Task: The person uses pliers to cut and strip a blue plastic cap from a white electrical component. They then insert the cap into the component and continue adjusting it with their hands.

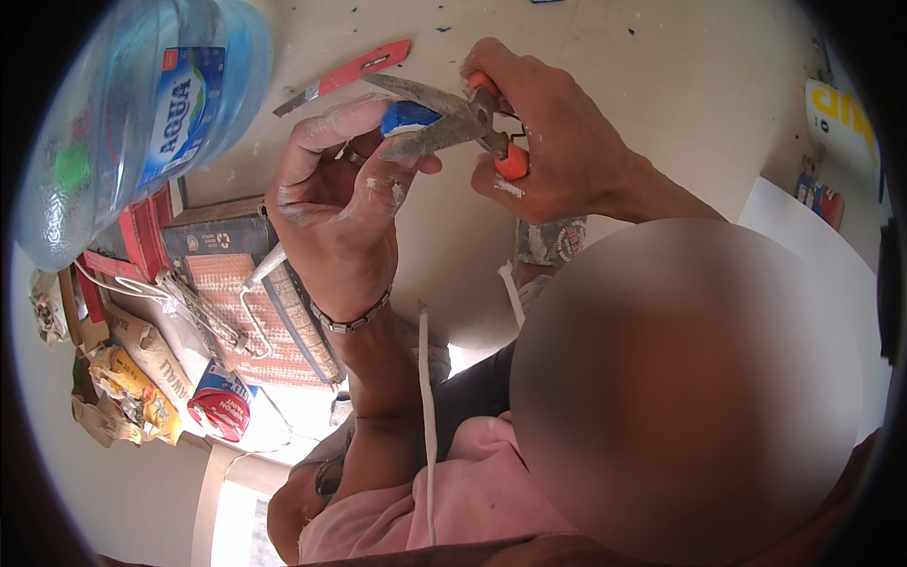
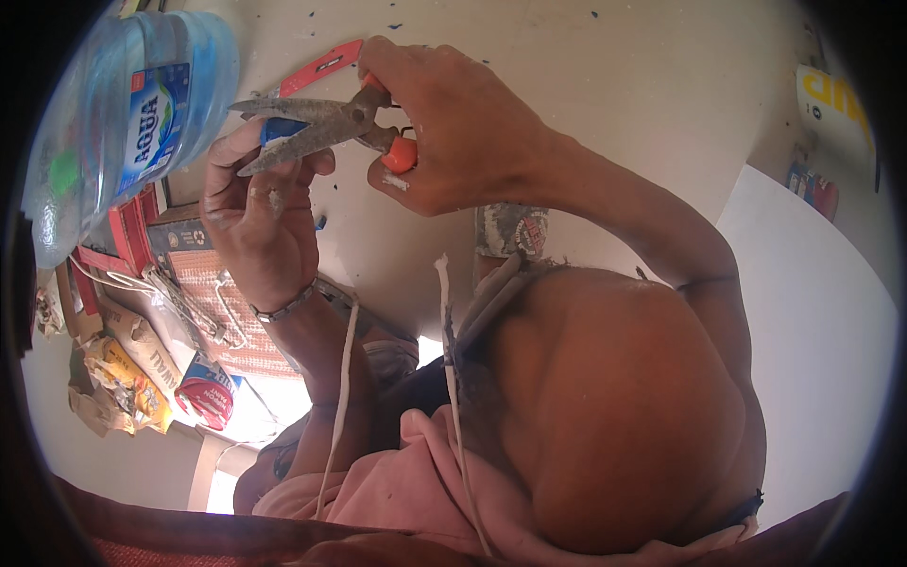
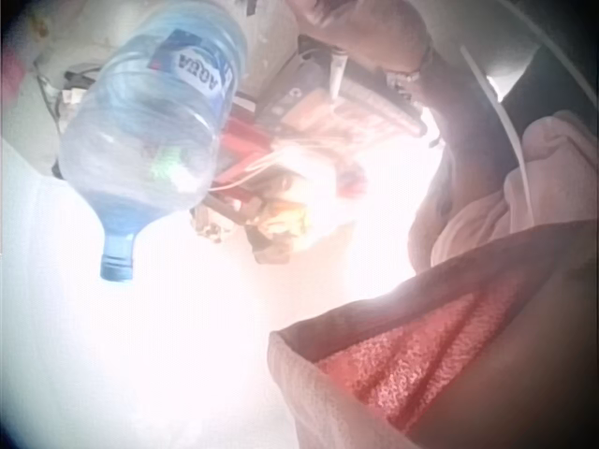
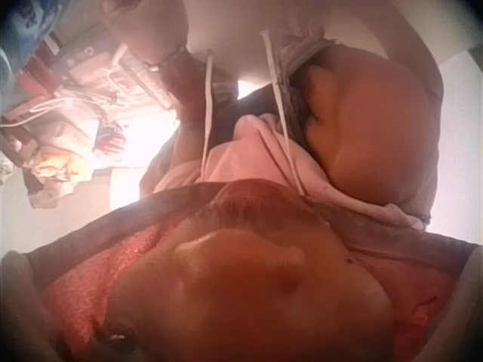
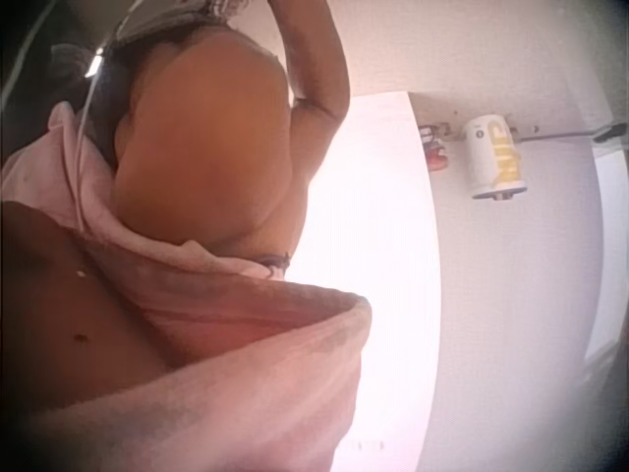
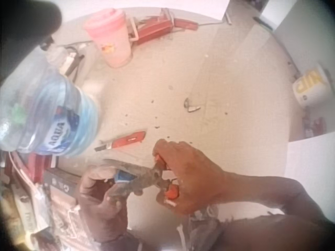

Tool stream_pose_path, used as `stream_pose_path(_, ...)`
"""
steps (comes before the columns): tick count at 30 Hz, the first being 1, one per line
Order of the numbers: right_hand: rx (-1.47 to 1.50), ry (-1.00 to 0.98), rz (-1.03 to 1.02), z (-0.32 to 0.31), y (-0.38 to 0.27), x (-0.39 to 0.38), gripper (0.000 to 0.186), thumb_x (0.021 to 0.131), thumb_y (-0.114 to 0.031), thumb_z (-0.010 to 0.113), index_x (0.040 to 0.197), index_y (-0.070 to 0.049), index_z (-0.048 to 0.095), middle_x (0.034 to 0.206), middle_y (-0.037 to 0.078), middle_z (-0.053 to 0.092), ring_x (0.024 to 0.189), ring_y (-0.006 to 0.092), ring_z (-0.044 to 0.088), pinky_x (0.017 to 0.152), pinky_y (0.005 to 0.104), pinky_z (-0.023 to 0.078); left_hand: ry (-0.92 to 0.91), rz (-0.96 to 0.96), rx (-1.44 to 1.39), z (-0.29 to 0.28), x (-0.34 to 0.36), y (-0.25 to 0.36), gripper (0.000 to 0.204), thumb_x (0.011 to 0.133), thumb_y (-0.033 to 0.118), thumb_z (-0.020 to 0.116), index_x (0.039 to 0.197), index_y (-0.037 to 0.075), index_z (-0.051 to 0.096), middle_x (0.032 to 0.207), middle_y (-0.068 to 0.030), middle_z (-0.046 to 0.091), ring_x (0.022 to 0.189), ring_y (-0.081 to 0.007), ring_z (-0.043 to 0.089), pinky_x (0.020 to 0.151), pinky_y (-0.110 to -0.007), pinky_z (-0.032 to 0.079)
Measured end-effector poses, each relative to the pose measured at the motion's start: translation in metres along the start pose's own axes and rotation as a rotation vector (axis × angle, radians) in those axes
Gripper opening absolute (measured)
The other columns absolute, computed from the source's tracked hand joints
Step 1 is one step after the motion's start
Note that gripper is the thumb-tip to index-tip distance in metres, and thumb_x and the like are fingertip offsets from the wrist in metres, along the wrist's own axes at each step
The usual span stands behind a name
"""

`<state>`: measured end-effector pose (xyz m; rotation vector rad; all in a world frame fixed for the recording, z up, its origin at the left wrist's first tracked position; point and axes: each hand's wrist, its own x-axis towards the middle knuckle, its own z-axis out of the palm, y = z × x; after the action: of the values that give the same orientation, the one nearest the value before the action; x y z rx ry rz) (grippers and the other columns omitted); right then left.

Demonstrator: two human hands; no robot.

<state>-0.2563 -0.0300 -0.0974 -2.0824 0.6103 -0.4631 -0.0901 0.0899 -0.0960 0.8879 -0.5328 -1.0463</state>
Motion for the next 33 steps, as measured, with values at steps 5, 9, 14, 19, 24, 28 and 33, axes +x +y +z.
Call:
stream_pose_path(5,-0.043,-0.014,-0.012,-0.001,0.0,-0.004,0.042,0.066,-0.002,0.069,0.101,-0.003,0.046,0.073,0.013,0.05,0.061,0.0299,0.05,0.059,0.0376,0.044,-0.043,0.054,0.199,-0.008,-0.006,0.009,0.026,0.092,-0.002,0.069,0.119,-0.001,0.068,0.109,-0.0171,0.071,0.091,-0.0266,0.07,0.075,-0.043,0.057)
stream_pose_path(9,-0.079,-0.007,-0.05,-0.001,0.004,-0.005,0.042,0.066,-0.003,0.072,0.099,-0.004,0.045,0.067,0.011,0.048,0.054,0.0282,0.048,0.053,0.0358,0.042,-0.033,0.045,0.195,-0.008,-0.007,0.011,0.027,0.092,-0.003,0.069,0.119,-0.001,0.069,0.109,-0.0177,0.07,0.09,-0.0264,0.07,0.077,-0.044,0.057)
stream_pose_path(14,-0.099,-0.11,0.088,-0.002,0.003,-0.003,0.042,0.072,-0.017,0.081,0.094,-0.002,0.05,0.073,0.013,0.067,0.066,0.033,0.069,0.058,0.0409,0.05,-0.055,0.036,0.258,-0.01,-0.005,0.005,0.039,0.093,0.005,0.07,0.13,0.0,0.062,0.111,-0.0166,0.069,0.091,-0.0252,0.069,0.079,-0.043,0.056)
stream_pose_path(19,0.501,-0.167,0.468,-0.002,-0.003,0.001,0.034,0.081,-0.017,0.075,0.102,-0.006,0.05,0.079,0.002,0.05,0.073,0.0151,0.054,0.071,0.03,0.045,0.046,-0.132,0.024,-0.006,0.002,-0.007,0.046,0.096,0.018,0.068,0.136,0.001,0.054,0.117,-0.009,0.063,0.106,-0.0223,0.061,0.089,-0.043,0.052)
stream_pose_path(24,0.695,-0.247,0.533,-0.005,-0.003,-0.01,0.041,0.083,-0.026,0.076,0.113,-0.008,0.054,0.088,0.001,0.049,0.08,0.0132,0.048,0.076,0.0299,0.045,0.016,-0.231,-0.187,-0.008,0.003,-0.009,0.045,0.097,0.024,0.068,0.136,0.005,0.054,0.118,-0.0057,0.06,0.111,-0.0202,0.057,0.094,-0.044,0.048)
stream_pose_path(28,0.975,-0.258,0.668,-0.01,0.003,-0.008,0.049,0.086,-0.038,0.074,0.119,-0.006,0.058,0.094,0.003,0.054,0.086,0.0145,0.052,0.077,0.0319,0.047,0.108,-0.251,-0.299,-0.005,0.006,-0.009,0.036,0.1,0.017,0.066,0.132,0.006,0.058,0.109,-0.0071,0.066,0.103,-0.0236,0.065,0.09,-0.042,0.052)
stream_pose_path(33,1.098,-0.039,0.816,0.003,0.003,-0.011,0.037,0.09,-0.042,0.076,0.098,-0.009,0.06,0.082,0.0,0.054,0.075,0.0132,0.054,0.07,0.0307,0.046,0.129,-0.213,-0.306,-0.004,0.008,-0.009,0.032,0.1,0.013,0.066,0.131,0.005,0.06,0.108,-0.0076,0.07,0.106,-0.0274,0.069,0.087,-0.042,0.057)
